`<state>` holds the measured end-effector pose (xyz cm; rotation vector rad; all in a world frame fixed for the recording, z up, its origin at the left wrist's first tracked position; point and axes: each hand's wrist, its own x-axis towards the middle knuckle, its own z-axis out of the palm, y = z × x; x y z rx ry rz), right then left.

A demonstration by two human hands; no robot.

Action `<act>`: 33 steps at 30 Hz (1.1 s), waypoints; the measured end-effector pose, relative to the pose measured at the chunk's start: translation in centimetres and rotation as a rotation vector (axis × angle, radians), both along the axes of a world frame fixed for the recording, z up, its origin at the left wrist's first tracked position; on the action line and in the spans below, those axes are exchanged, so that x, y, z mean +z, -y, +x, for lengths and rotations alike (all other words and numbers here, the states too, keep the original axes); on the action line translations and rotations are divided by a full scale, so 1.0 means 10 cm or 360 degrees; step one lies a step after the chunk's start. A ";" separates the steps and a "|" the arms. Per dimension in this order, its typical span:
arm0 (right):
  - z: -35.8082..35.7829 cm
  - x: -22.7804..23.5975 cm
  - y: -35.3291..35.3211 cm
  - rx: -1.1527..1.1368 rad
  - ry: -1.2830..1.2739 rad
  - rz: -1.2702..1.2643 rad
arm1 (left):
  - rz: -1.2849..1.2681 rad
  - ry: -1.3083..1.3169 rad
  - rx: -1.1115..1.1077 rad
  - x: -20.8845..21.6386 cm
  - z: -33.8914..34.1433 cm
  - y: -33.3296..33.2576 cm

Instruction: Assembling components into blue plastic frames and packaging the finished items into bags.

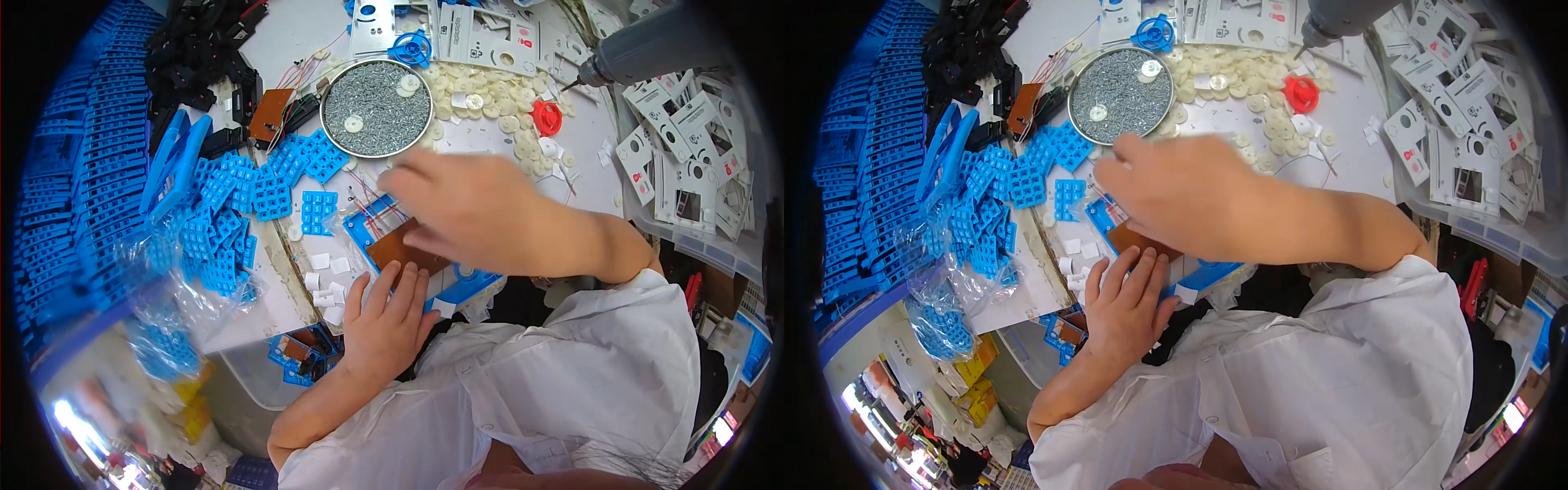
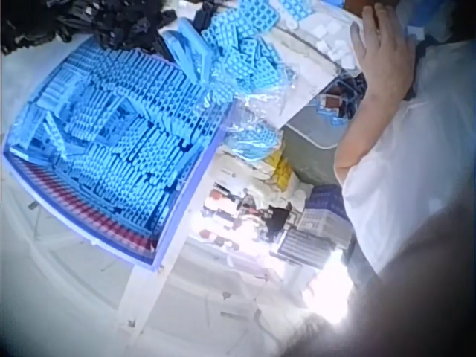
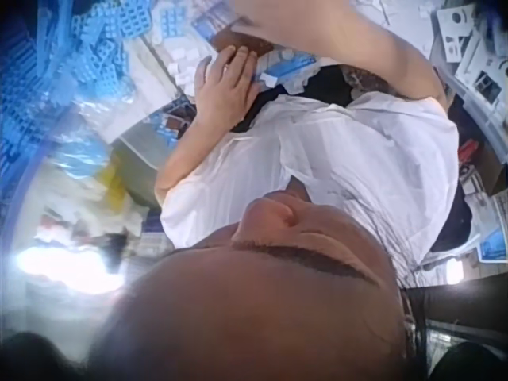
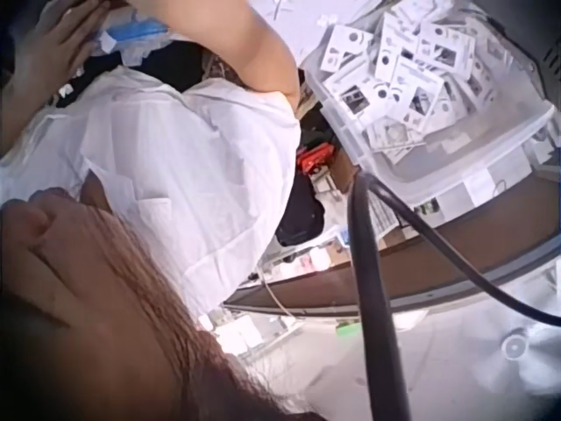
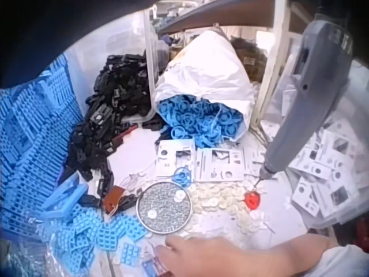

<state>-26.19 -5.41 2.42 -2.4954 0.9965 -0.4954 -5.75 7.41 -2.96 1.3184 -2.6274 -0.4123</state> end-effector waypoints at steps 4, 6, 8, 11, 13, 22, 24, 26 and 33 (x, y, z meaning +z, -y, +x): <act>-0.46 0.49 0.37 -0.0034 0.0685 -0.1055 | 0.0020 -0.0155 -0.0034 0.01 0.07 0.08; -0.47 0.62 0.50 -0.0389 0.1123 -0.1401 | -0.0017 -0.0157 -0.0077 0.02 0.06 0.12; -0.47 0.61 0.63 -0.0653 0.1372 -0.1571 | -0.0045 -0.0132 -0.0081 0.02 0.07 0.11; -0.60 0.55 0.79 -0.0805 0.1146 -0.1295 | -0.0065 -0.0074 -0.0122 0.06 0.06 0.15; -0.56 0.54 0.84 -0.0918 0.1327 -0.0906 | -0.0035 -0.0002 -0.0150 0.15 0.04 0.20; -0.35 0.61 0.73 -0.0735 0.1800 -0.0099 | 0.0183 -0.0194 -0.0027 0.52 -0.05 1.19; -0.32 0.57 0.73 -0.0680 0.1654 -0.0002 | -0.0273 -0.0228 0.0136 0.31 -0.07 1.73; -0.33 0.49 0.76 -0.0619 0.1566 0.0081 | -0.0361 -0.0034 0.0123 0.03 -0.14 2.19; -0.40 0.30 0.58 -0.0493 0.1815 0.0509 | -0.0502 0.0051 -0.0027 -0.24 -0.26 2.41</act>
